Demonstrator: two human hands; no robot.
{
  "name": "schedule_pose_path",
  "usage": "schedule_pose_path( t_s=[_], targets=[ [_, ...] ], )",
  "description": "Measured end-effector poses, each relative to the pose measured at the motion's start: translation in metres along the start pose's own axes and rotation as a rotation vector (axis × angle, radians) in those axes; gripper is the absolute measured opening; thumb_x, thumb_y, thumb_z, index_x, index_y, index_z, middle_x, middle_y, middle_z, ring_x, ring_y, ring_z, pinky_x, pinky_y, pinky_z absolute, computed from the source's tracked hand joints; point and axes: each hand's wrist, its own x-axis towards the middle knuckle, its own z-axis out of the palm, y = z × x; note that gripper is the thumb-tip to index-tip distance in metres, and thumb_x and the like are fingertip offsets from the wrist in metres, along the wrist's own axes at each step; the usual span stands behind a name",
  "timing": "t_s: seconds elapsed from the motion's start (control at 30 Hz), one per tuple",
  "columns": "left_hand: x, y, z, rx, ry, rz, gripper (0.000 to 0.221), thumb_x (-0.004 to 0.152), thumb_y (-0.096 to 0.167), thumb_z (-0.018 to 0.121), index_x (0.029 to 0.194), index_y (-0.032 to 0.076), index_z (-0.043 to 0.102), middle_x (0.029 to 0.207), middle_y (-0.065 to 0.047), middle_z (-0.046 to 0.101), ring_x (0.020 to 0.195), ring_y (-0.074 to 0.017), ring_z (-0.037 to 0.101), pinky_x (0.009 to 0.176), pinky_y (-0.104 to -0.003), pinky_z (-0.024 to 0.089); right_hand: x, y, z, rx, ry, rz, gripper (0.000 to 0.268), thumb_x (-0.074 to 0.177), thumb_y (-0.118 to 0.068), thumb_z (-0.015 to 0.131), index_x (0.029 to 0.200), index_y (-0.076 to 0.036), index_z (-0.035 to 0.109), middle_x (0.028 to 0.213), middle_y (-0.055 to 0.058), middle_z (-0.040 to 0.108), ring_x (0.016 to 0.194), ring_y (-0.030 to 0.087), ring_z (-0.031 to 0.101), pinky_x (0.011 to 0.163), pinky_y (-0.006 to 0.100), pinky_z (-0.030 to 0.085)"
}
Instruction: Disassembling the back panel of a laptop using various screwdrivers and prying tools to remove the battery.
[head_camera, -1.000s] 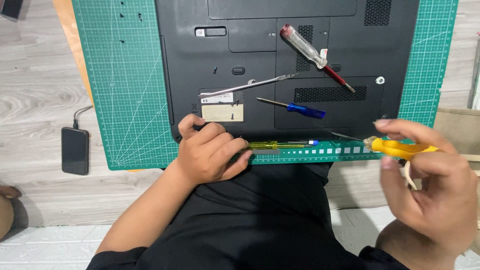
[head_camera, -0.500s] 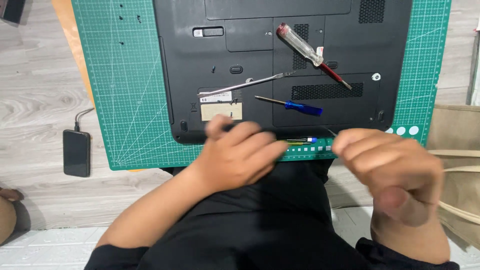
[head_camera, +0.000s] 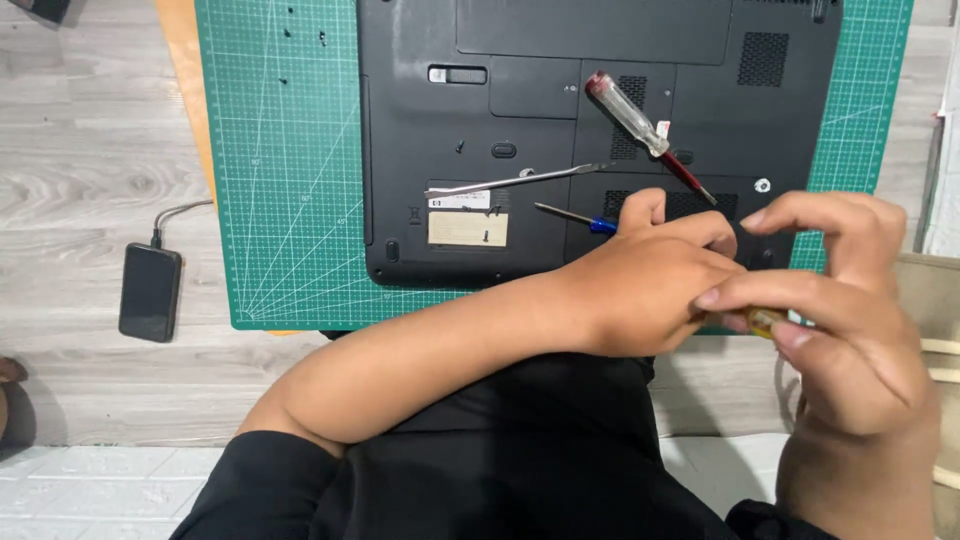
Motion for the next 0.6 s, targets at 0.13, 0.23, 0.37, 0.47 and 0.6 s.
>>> schedule_pose_path(
  t_s=[0.13,0.23,0.37,0.47,0.6],
  targets=[
    [-0.006,0.004,0.008,0.080,0.185,-0.028,0.019,0.088,0.027,0.059,0.093,0.038,0.074,0.081,0.016,0.062,0.096,-0.0102,0.054,0.088,-0.050,0.024,-0.007,0.013,-0.006,-0.115,-0.041,0.002,0.042,0.093,-0.029,0.037,0.111,-0.013,0.072,0.113,0.018,0.048,0.112,0.033,0.042,0.108,0.046,0.028],
    [-0.012,0.010,0.016,0.149,0.318,-0.070,0.019,0.093,0.030,0.058,0.103,0.039,0.072,0.081,0.021,0.067,0.093,-0.0062,0.063,0.092,-0.049,0.024,-0.022,0.018,-0.002,-0.125,0.031,0.075,0.035,0.097,-0.023,0.041,0.110,-0.002,0.066,0.106,0.021,0.048,0.103,0.034,0.047,0.099,0.046,0.035],
    [-0.015,0.008,0.027,0.195,0.489,-0.066,0.021,0.093,0.044,0.064,0.109,0.036,0.073,0.087,0.012,0.070,0.098,-0.0036,0.069,0.103,-0.052,0.027,-0.085,0.053,0.028,-0.089,0.417,0.209,0.025,0.113,-0.009,0.047,0.097,0.010,0.042,0.088,0.020,0.032,0.078,0.030,0.033,0.078,0.042,0.026],
    [-0.008,0.018,0.019,0.121,0.574,0.000,0.011,0.089,0.031,0.066,0.083,0.025,0.060,0.080,0.012,0.063,0.086,-0.0118,0.065,0.089,-0.044,0.020,-0.105,0.062,0.040,-0.056,0.570,0.070,0.023,0.115,0.013,0.060,0.097,0.020,0.046,0.084,0.031,0.040,0.080,0.039,0.040,0.076,0.047,0.030],
    [-0.007,0.018,0.016,0.120,0.479,-0.064,0.018,0.085,0.031,0.061,0.080,0.021,0.047,0.078,0.008,0.046,0.076,-0.0149,0.055,0.090,-0.043,0.020,-0.089,0.031,0.007,-0.146,0.278,0.051,0.036,0.103,-0.010,0.054,0.114,0.022,0.066,0.094,0.035,0.054,0.083,0.039,0.052,0.079,0.044,0.040]
  ],
)
